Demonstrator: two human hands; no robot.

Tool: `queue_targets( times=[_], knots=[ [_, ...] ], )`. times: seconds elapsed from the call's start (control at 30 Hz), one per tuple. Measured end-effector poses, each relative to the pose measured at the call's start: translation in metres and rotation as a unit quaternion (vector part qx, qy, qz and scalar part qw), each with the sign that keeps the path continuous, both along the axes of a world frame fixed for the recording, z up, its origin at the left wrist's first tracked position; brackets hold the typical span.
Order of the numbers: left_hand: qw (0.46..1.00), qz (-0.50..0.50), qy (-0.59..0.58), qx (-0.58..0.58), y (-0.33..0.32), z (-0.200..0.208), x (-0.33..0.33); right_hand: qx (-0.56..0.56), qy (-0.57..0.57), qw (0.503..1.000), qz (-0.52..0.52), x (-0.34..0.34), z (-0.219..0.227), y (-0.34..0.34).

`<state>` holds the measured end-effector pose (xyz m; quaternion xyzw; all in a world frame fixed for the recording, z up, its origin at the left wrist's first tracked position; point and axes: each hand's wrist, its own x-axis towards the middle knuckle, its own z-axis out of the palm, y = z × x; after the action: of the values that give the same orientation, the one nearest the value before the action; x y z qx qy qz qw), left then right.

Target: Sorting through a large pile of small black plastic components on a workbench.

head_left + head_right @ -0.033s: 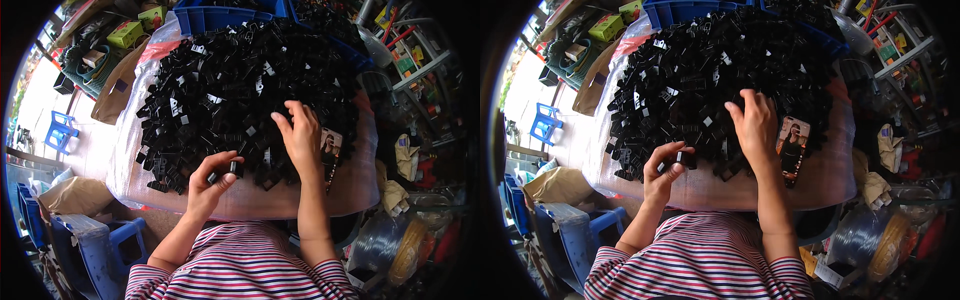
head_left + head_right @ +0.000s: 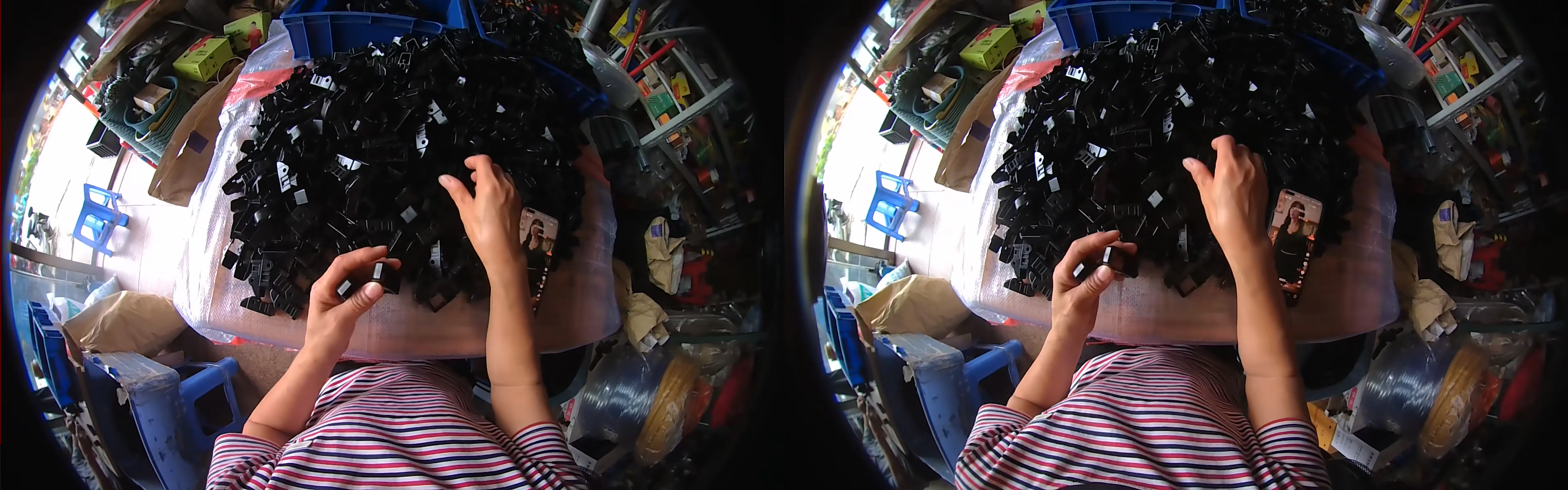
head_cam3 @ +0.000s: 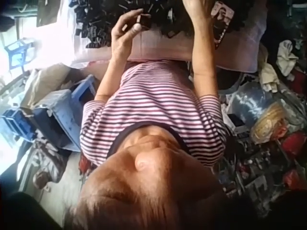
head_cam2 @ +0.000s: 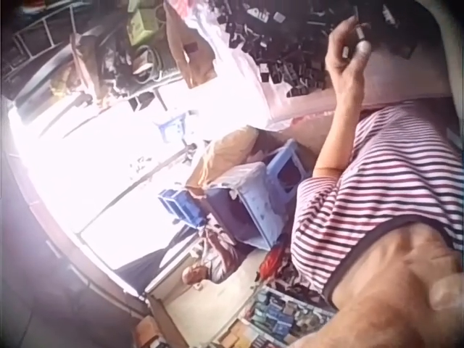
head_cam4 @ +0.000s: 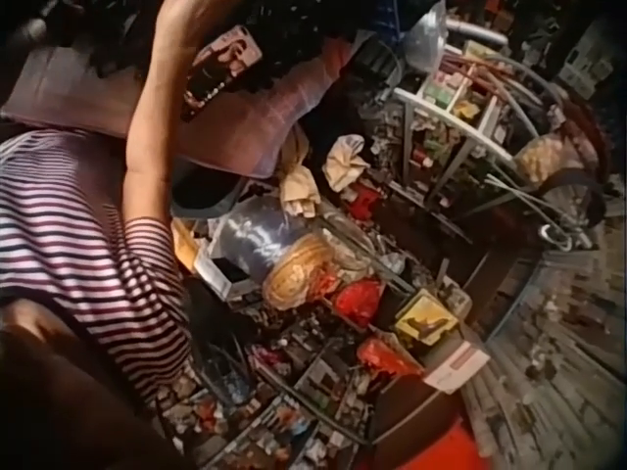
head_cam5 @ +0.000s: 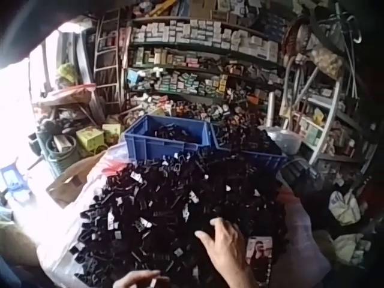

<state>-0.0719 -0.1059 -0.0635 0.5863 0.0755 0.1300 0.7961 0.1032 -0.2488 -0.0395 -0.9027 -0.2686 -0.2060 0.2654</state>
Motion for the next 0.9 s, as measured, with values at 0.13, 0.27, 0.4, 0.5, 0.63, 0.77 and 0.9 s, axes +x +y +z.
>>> queue_targets(
  times=[0.13,0.27,0.4,0.5,0.63,0.77,0.9],
  knots=[
    [0.987,-0.026,-0.004,-0.157,0.003,-0.006,-0.001,-0.017,0.018,1.0,0.018,0.016,-0.011,0.01],
    [0.965,-0.044,-0.007,-0.258,0.01,-0.01,-0.003,0.137,0.102,0.978,0.119,-0.047,0.019,0.007],
    [0.949,-0.058,0.0,-0.309,0.004,-0.011,-0.001,0.183,0.137,0.946,0.228,-0.105,0.023,0.002],
    [0.95,-0.041,-0.001,-0.31,0.004,-0.01,-0.002,0.152,0.108,0.951,0.245,-0.105,0.017,0.002],
    [0.958,-0.04,0.012,-0.283,0.005,-0.017,-0.005,0.135,0.1,0.949,0.267,-0.104,0.012,0.004],
    [0.968,-0.023,-0.013,-0.248,-0.002,-0.007,-0.007,0.125,0.082,0.948,0.282,-0.11,0.003,0.008],
    [0.979,0.038,-0.022,-0.197,-0.006,-0.005,-0.012,0.197,0.177,0.941,0.209,-0.121,-0.002,0.018]
  ],
)
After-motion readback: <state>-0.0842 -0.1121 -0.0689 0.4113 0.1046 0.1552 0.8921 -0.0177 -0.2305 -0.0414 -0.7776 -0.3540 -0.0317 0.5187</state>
